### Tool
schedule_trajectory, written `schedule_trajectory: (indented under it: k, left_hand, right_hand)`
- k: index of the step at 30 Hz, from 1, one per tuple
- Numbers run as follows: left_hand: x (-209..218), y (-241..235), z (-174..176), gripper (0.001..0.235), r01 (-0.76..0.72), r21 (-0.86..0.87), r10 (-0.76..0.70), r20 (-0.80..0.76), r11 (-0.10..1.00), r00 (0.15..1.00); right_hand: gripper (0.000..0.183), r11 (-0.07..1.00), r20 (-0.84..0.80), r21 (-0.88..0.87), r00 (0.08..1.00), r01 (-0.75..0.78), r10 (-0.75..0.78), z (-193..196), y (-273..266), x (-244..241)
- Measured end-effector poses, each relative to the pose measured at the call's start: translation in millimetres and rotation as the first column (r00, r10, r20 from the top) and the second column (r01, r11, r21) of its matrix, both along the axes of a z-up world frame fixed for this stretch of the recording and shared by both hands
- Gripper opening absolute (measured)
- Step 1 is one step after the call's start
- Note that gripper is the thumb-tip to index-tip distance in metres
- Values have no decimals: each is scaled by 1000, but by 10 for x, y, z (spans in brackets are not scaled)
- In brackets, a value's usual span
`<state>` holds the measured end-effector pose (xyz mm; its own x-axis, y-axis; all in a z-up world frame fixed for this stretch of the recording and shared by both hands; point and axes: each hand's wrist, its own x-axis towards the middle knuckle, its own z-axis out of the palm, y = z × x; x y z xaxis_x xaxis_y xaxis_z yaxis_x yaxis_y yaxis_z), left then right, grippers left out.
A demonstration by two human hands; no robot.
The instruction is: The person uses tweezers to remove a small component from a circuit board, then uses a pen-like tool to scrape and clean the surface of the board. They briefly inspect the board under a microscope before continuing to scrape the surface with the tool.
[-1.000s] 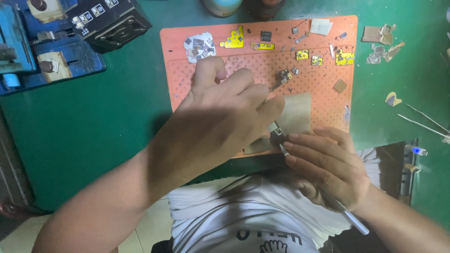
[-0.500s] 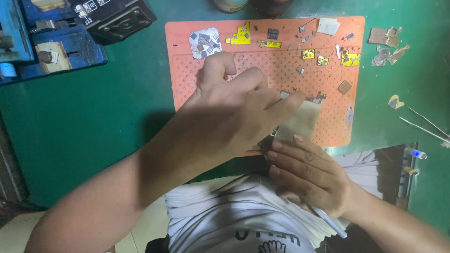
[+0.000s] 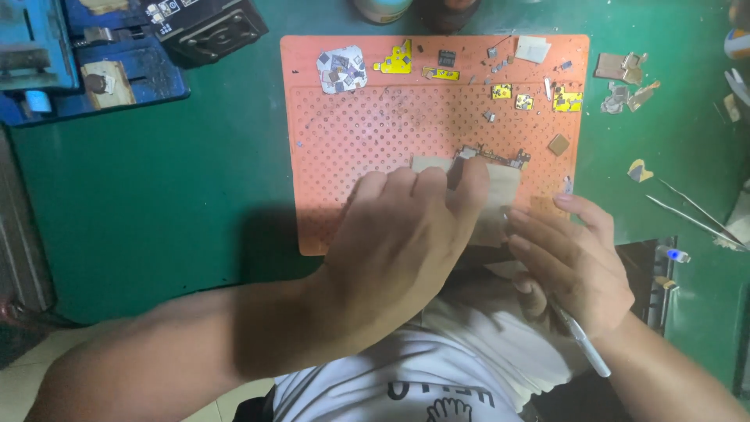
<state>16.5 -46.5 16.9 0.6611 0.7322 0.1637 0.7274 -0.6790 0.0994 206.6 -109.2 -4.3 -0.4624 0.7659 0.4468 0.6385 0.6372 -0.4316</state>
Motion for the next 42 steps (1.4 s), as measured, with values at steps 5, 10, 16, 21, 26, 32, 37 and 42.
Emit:
schedule_trajectory:
  k: [5, 10, 16, 21, 26, 32, 37, 42]
  left_hand:
    - [42, -116, 11, 38, -149, -29, 150, 82, 988, 985]
    - [-4, -153, 6, 37, -235, -3, 228, 262, 972, 938]
    - [-74, -191, -37, 22, -157, 117, 105, 366, 981, 925]
    - [-150, -166, -14, 13, -7, 206, -82, 424, 979, 902]
    - [-217, -160, -74, 17, 25, -62, 4, 427, 998, 904]
    - [-262, -126, -168, 20, 45, -101, 10, 488, 994, 873]
    - [-316, -80, -147, 18, 69, -152, 23, 535, 986, 844]
    - [-320, -57, -174, 22, 117, -222, 33, 575, 968, 817]
  right_hand:
    - [25, 1000, -4, 24, 1000, -1, 1, 45, -17, -14]
    - [26, 997, 26, 70, 1000, 13, -15, 61, -154, 75]
    - [30, 990, 186, 69, 977, -122, 107, 38, -309, 257]
    - [31, 983, 21, 13, 983, -182, 182, 110, -252, -39]
    - [27, 1000, 69, -4, 998, 14, -13, 104, -126, -280]
    - [21, 998, 58, 22, 996, 61, -62, -132, -204, -382]
    - [18, 991, 41, 87, 993, 106, -110, -176, -168, -477]
    - [19, 984, 77, 108, 986, 140, -149, -222, -150, -473]
